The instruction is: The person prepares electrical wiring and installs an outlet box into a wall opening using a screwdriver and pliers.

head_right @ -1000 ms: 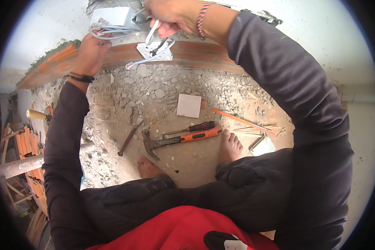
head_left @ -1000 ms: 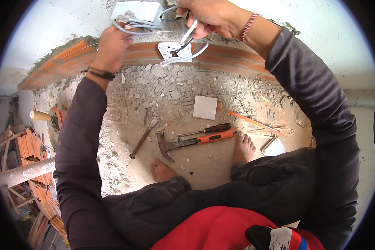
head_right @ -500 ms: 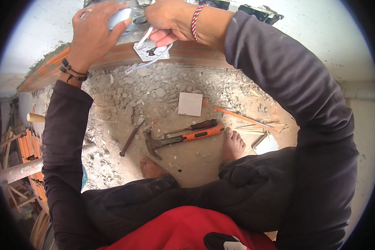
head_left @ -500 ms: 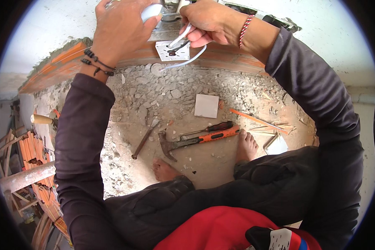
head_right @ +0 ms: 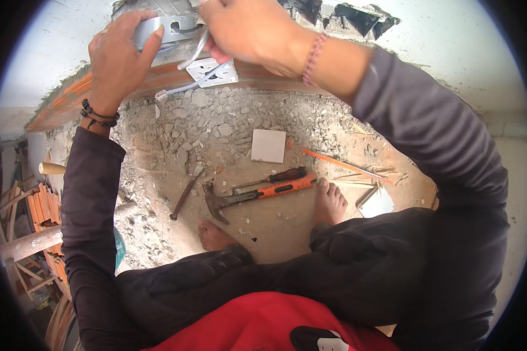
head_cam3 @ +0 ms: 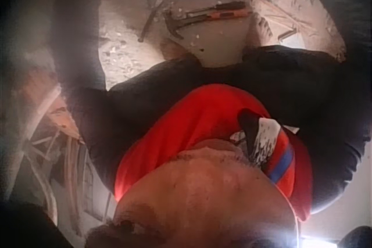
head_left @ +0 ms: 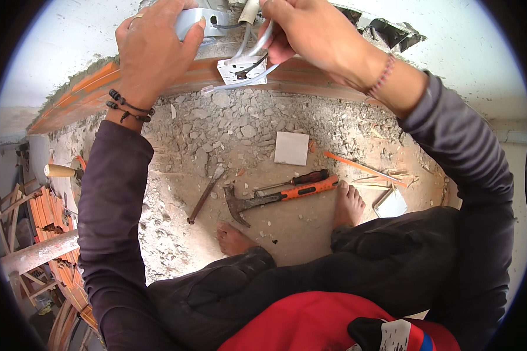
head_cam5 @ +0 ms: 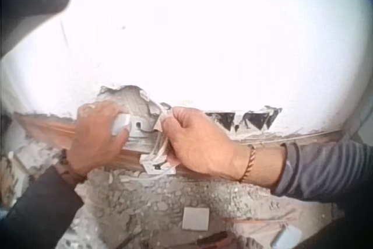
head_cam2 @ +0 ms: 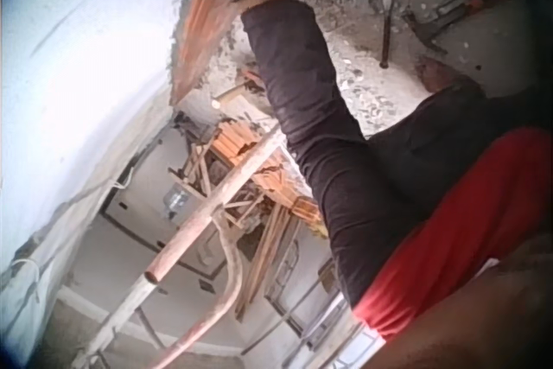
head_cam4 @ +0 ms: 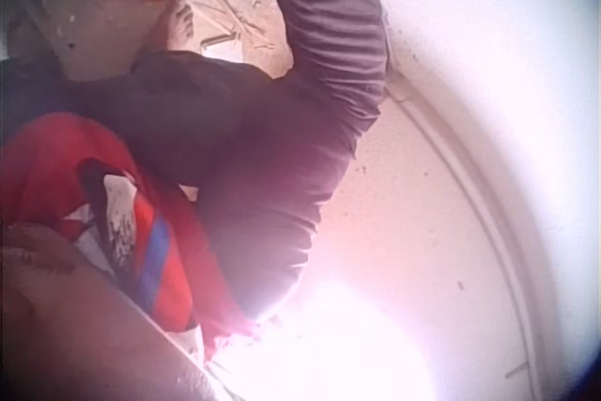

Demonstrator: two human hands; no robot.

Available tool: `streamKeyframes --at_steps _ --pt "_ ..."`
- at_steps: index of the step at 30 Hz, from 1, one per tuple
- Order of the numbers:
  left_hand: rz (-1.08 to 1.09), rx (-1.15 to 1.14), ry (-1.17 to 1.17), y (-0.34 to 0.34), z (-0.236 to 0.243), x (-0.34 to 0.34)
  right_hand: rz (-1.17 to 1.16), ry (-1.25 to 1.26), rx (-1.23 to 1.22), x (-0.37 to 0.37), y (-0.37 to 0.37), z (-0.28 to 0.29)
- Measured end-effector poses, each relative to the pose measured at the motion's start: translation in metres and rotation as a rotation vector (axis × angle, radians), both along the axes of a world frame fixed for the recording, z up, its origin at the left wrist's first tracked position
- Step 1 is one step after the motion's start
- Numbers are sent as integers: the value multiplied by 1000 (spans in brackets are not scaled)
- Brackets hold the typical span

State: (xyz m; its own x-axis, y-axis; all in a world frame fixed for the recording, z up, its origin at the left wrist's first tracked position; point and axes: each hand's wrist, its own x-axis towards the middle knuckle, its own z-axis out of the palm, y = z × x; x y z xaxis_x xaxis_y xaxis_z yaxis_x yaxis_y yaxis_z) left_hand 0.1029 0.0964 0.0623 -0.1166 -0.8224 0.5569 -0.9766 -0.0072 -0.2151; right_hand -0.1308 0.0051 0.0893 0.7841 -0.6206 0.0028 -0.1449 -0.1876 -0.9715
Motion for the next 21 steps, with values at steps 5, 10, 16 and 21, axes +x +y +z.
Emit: streamKeyframes --at_steps 5,10,16,21 --pt "-193 -49 339 -3 17 -8 168 -131 -640 -26 27 -9" --pt "-99 147 644 -8 34 -37 284 -377 -892 -31 51 -19" --pt "-110 238 245 -33 21 -54 358 -284 -866 -44 60 -18" --pt "247 413 -79 -54 18 -82 440 -352 -801 -41 54 -29"
